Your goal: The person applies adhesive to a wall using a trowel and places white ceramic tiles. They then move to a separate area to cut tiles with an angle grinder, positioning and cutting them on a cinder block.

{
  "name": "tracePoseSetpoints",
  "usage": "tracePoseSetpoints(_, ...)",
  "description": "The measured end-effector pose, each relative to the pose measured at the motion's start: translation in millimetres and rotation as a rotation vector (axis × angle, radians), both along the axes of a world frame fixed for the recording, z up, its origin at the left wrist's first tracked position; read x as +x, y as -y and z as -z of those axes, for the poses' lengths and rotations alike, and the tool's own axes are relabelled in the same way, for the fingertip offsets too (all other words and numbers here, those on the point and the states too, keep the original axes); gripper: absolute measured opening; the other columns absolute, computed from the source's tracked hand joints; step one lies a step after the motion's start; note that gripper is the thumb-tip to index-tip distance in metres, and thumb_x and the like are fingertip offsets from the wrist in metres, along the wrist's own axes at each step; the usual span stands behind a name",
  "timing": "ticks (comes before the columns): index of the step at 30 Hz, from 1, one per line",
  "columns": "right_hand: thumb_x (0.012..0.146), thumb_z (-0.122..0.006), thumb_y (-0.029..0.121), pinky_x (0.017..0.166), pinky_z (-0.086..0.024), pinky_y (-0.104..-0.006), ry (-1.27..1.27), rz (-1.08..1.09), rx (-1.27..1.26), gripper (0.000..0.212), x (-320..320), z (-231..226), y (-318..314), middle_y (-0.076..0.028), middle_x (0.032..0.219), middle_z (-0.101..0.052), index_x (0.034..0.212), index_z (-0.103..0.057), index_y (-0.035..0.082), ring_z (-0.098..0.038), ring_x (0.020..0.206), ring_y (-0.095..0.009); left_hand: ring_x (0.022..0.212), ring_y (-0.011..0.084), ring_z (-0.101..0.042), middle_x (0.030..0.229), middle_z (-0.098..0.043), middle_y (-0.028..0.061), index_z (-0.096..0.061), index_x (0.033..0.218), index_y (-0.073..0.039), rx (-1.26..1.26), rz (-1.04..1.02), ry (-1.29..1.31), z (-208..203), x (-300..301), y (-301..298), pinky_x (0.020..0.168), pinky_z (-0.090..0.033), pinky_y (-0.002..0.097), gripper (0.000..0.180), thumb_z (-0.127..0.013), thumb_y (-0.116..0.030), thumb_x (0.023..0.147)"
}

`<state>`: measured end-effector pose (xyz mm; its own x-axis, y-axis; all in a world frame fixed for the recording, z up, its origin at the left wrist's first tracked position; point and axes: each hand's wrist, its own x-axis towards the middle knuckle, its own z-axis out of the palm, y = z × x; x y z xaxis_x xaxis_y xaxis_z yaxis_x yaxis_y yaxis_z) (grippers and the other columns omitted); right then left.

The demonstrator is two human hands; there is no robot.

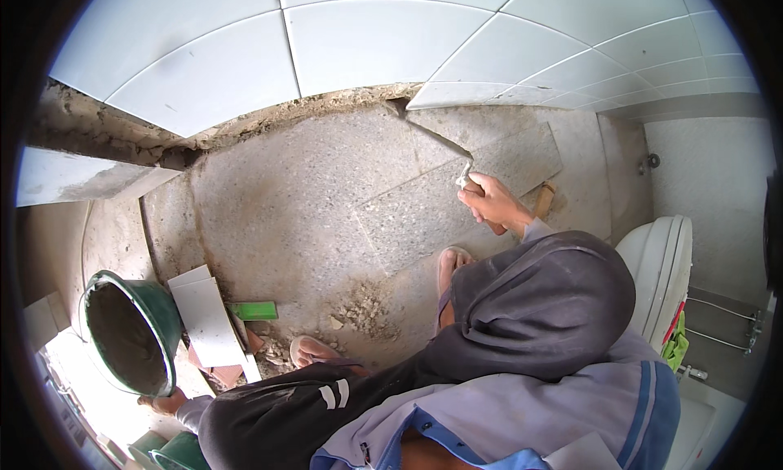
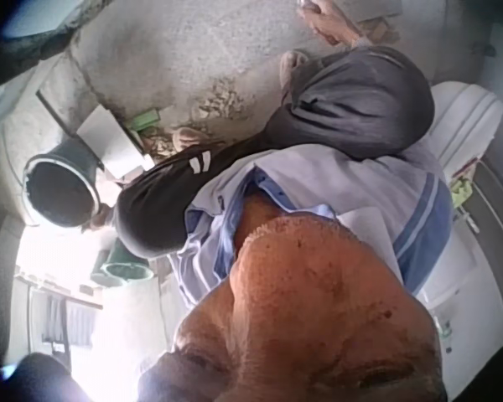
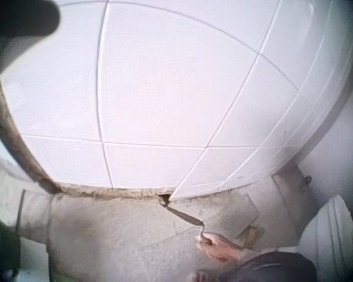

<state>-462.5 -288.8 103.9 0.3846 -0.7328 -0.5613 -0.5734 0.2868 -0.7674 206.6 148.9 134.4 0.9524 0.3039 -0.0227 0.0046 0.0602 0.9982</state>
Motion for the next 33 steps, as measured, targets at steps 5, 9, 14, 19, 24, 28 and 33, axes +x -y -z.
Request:
tracePoseSetpoints(5,0.094,-0.056,0.021,0.050,-0.043,-0.0289,-0.209,-0.148,-0.256,0.019,1,8,-8,-0.001,0.069,-0.049,0.089,-0.048,0.005,-0.049,0.056,-0.010,0.114,0.0318,-0.059,0.131,-0.053,0.0210,-0.044,0.134,0.005,0.032,-0.030,-0.018,-2,-8,12,0.094,-0.054,0.0464,0.059,-0.043,-0.045,0.103)
tracePoseSetpoints(9,0.096,-0.055,0.019,0.050,-0.044,-0.0290,-0.038,0.165,0.075,0.016,42,-1,-10,0.000,0.069,-0.048,0.090,-0.049,0.006,-0.049,0.057,-0.011,0.115,0.0319,-0.058,0.132,-0.053,0.0211,-0.044,0.134,0.005,0.052,-0.057,-0.005,-16,-15,19,0.095,-0.054,0.0465,0.059,-0.043,-0.045,0.103)
tracePoseSetpoints(14,0.098,-0.058,0.019,0.053,-0.048,-0.0291,0.382,0.381,0.272,0.015,56,14,-16,-0.001,0.075,-0.051,0.097,-0.050,0.005,-0.052,0.060,-0.011,0.115,0.0320,-0.058,0.133,-0.052,0.0213,-0.043,0.135,0.005,0.059,-0.093,-0.048,-36,-50,49,0.095,-0.054,0.0465,0.060,-0.043,-0.045,0.103)
tracePoseSetpoints(19,0.098,-0.060,0.019,0.056,-0.051,-0.0308,0.521,0.569,0.377,0.017,74,-8,-29,-0.001,0.082,-0.052,0.100,-0.049,0.007,-0.054,0.070,-0.011,0.120,0.0283,-0.054,0.139,-0.049,0.0153,-0.042,0.139,-0.001,0.063,-0.040,-0.020,-11,-25,24,0.093,-0.053,0.0441,0.061,-0.045,-0.048,0.101)
tracePoseSetpoints(24,0.097,-0.061,0.015,0.055,-0.055,-0.0339,0.461,0.499,0.363,0.036,88,-21,-53,-0.004,0.090,-0.050,0.122,-0.038,0.003,-0.054,0.074,-0.012,0.122,0.0227,-0.052,0.144,-0.045,0.0102,-0.041,0.142,-0.007,0.484,0.029,0.200,26,44,-62,0.091,-0.052,0.0398,0.056,-0.046,-0.044,0.100)
tracePoseSetpoints(28,0.098,-0.058,0.014,0.050,-0.053,-0.0327,0.362,0.377,0.371,0.061,57,-15,-60,-0.007,0.091,-0.050,0.142,-0.019,-0.001,-0.054,0.069,-0.012,0.122,0.0212,-0.051,0.147,-0.042,0.0100,-0.038,0.146,-0.008,0.240,0.007,-0.111,8,-39,49,0.088,-0.053,0.0422,0.056,-0.047,-0.036,0.099)
tracePoseSetpoints(33,0.099,-0.057,0.015,0.050,-0.048,-0.0304,0.355,0.321,0.307,0.074,107,21,-45,-0.007,0.089,-0.049,0.150,-0.006,-0.002,-0.052,0.064,-0.011,0.123,0.0224,-0.050,0.146,-0.043,0.0115,-0.037,0.146,-0.006,0.107,-0.066,-0.015,-25,-32,23,0.089,-0.053,0.0435,0.056,-0.047,-0.033,0.098)
